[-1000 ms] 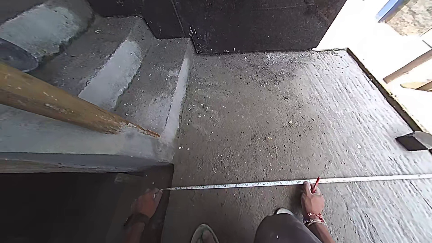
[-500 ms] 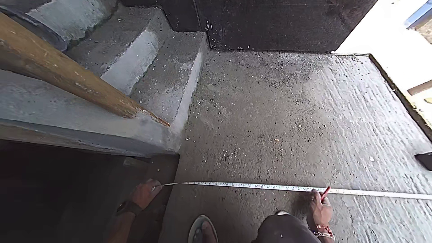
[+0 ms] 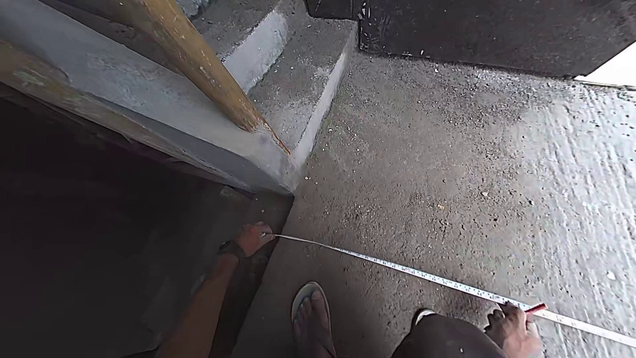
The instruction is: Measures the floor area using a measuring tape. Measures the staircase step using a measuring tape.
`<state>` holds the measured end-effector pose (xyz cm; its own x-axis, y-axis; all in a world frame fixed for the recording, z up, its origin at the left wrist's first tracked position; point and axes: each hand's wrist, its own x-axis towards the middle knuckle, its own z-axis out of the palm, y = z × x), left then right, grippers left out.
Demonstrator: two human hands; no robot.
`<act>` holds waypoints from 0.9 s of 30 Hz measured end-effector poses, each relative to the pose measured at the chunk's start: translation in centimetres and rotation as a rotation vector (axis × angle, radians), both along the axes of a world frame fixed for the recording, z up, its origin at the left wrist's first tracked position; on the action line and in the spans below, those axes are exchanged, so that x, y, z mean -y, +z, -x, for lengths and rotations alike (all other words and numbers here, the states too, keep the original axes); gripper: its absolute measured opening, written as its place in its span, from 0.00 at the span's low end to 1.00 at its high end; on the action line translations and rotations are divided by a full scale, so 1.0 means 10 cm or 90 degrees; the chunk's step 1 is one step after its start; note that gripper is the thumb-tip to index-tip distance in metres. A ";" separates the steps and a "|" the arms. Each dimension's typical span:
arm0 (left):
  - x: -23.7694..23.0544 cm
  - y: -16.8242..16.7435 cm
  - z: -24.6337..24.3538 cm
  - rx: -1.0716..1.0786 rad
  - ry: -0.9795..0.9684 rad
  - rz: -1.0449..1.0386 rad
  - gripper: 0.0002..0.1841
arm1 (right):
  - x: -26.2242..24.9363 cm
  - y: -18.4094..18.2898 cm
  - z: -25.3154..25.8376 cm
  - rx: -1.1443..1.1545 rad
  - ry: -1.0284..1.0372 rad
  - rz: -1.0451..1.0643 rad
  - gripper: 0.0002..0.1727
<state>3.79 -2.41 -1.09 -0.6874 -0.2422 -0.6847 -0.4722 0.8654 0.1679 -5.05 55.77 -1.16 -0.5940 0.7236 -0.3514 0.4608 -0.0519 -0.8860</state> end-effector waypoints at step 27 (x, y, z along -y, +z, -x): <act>-2.50 0.34 -0.16 -0.161 0.127 -0.577 0.26 | 1.23 0.73 -0.09 -0.216 0.846 -0.027 0.12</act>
